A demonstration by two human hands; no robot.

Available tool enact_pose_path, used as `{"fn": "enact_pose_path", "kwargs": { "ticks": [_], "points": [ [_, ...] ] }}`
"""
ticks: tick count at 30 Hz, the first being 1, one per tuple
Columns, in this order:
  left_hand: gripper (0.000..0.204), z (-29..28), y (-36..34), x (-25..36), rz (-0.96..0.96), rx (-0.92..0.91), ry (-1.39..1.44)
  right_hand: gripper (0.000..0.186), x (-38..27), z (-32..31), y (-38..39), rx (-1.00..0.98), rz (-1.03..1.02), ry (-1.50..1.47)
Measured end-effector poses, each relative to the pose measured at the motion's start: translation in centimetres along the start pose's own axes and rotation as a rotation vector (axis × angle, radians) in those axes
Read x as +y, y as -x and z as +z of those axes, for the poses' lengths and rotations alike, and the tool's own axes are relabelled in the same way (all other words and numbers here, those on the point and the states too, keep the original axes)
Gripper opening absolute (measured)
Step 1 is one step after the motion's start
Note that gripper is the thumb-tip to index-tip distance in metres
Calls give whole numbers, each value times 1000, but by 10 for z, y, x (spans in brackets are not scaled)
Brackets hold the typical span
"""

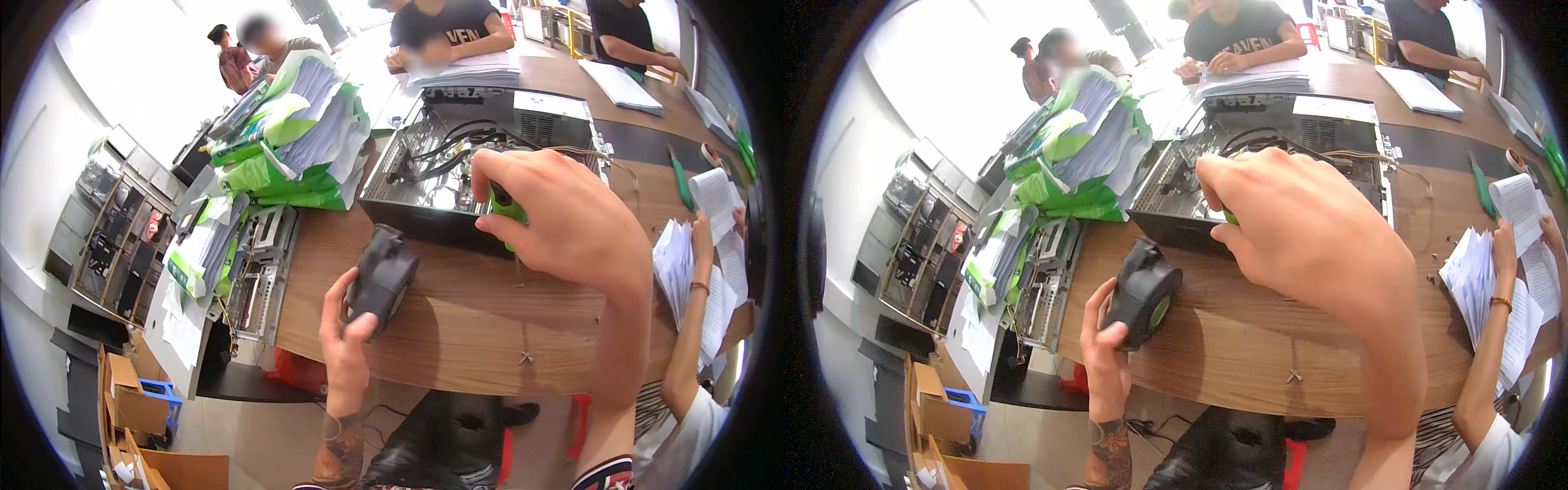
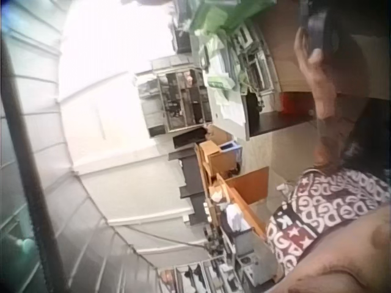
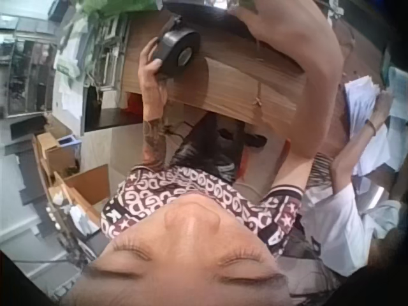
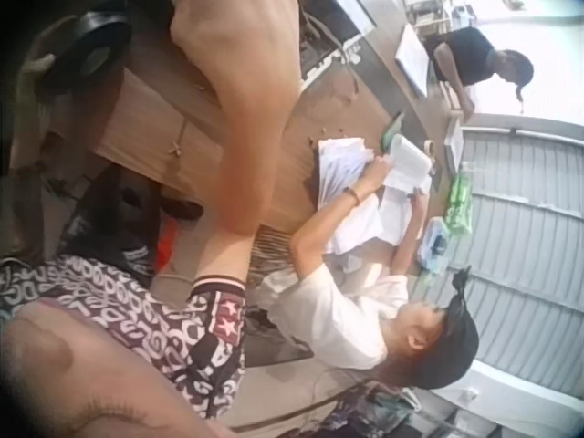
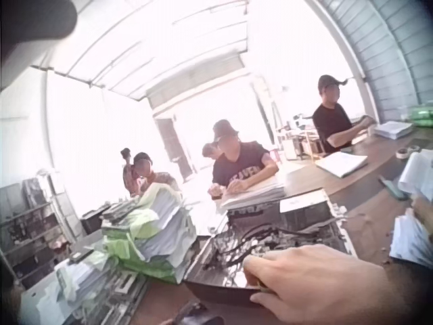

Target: The person uses a screwdriver to detach a cooling fan from an open computer case. They then hold the detached fan unit and use the screwdriver to remove screws from its casing.

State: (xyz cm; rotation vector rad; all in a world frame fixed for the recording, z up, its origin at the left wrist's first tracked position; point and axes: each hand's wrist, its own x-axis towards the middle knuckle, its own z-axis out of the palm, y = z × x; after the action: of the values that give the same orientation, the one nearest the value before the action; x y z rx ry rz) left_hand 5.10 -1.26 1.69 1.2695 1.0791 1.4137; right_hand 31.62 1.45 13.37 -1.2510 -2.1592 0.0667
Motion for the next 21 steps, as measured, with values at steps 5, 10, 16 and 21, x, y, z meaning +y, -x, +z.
{"fn": "enact_pose_path", "kwargs": {
  "ticks": [5,10,16,21],
  "points": [
    [67,-13,-6,-3,-235,13,422,21,6,2,-3,3,13,-24],
    [69,-15,-8,-22,-353,-36,627,20,9,2,-9,-13,24,-18],
    [68,-11,-5,-35,-289,-49,754,19,0,-2,-14,-32,57,9],
    [78,-9,-4,-45,-192,-131,817,20,-15,5,-14,117,60,-136]
  ]
}}
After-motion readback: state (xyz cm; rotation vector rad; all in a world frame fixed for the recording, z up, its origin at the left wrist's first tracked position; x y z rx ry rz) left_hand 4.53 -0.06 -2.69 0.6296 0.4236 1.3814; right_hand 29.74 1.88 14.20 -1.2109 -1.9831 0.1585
